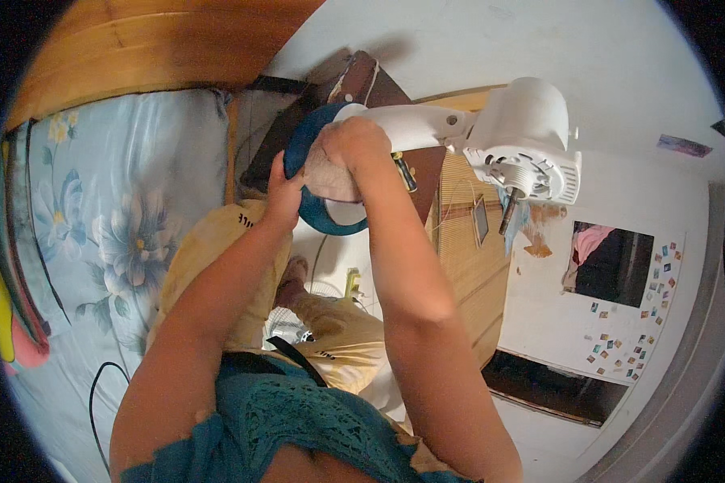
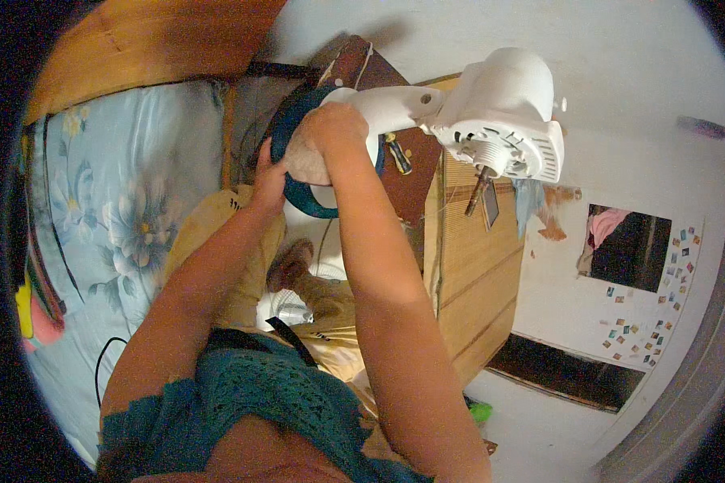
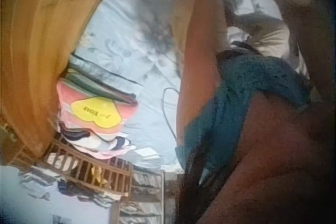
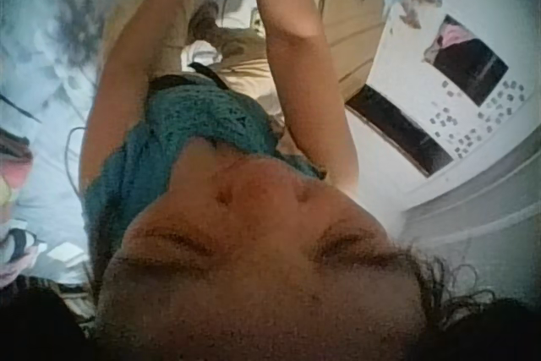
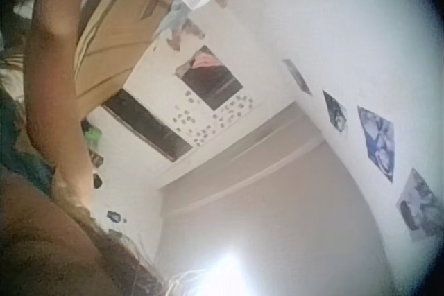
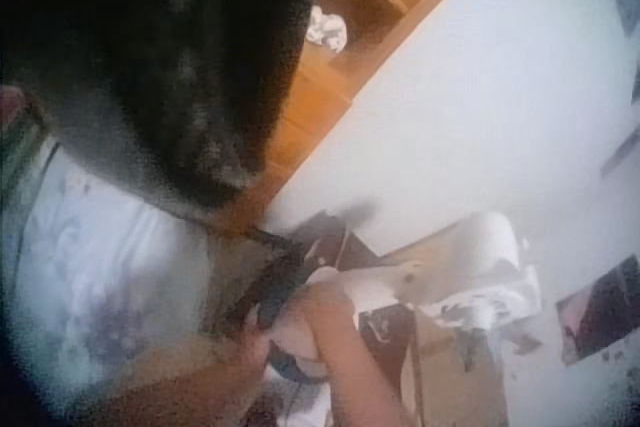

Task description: The person wipes the motor housing of an electric fan with a cloth, attaches the rear grille to the motor and secures it with a plastic nut, and then wipes the fan blades with the cloth.

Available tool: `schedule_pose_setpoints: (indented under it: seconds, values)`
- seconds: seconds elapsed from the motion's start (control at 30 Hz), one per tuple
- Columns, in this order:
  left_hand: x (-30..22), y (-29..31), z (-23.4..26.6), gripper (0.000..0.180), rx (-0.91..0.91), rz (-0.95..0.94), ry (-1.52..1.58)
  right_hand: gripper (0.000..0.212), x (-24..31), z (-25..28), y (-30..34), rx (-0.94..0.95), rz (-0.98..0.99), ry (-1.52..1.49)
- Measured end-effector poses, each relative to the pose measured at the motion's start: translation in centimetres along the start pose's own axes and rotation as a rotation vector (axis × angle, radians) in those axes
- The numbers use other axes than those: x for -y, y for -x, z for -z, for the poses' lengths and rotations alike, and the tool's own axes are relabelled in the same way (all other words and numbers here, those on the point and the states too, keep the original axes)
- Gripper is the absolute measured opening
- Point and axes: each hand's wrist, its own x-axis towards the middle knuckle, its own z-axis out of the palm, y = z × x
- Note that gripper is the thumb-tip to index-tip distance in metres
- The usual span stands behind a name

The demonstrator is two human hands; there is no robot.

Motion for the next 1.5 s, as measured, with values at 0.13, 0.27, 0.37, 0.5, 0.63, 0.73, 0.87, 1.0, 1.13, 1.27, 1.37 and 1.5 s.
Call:
schedule_pose_setpoints:
  seconds: [0.13,0.27,0.37,0.5,0.63,0.73,0.87,1.0,1.13,1.27,1.37,1.5]
  values:
    - [0.4,-0.6,0.2,0.038,-0.002,-0.059,-0.078,0.034,-1.5,-1.5,3.2,-0.072,0.172,-0.136]
    - [0.4,-1.1,0.4,0.035,-0.041,-0.122,-0.262,0.039,0.0,-3.2,8.7,-0.108,0.080,-0.199]
    - [0.4,-1.0,0.7,0.039,0.062,-0.012,-0.014,0.037,0.4,-3.7,10.9,-0.093,0.122,-0.220]
    - [-1.0,0.3,-0.5,0.057,-0.074,0.073,-0.098,0.041,-0.2,-3.1,11.5,-0.156,0.154,-0.277]
    - [0.3,-0.2,0.4,0.066,-0.015,0.101,-0.020,0.038,-0.4,-1.2,7.1,-0.342,0.068,-0.220]
    - [0.8,-1.3,1.1,0.062,-0.031,0.086,-0.038,0.038,1.1,-0.2,2.2,-0.082,0.088,-0.017]
    - [0.2,-0.3,0.7,0.057,0.024,0.096,-0.003,0.039,2.0,1.0,-2.9,0.091,-0.003,0.028]
    - [-0.1,0.0,0.0,0.059,-0.045,0.147,-0.090,0.038,1.3,0.7,-6.5,-0.009,-0.140,-0.069]
    - [0.5,-0.8,0.6,0.068,-0.057,0.126,0.024,0.040,1.8,0.2,-5.9,-0.085,-0.144,-0.153]
    - [1.1,-2.6,2.0,0.077,0.034,0.293,0.342,0.041,3.2,-2.5,-1.0,-0.273,0.058,-0.197]
    - [0.6,-2.5,1.7,0.079,0.288,0.236,0.586,0.044,3.6,-4.7,4.9,-0.358,0.061,-0.259]
    - [-2.1,0.3,0.1,0.072,0.054,0.317,0.339,0.042,0.6,-6.9,11.4,-0.263,0.059,-0.294]
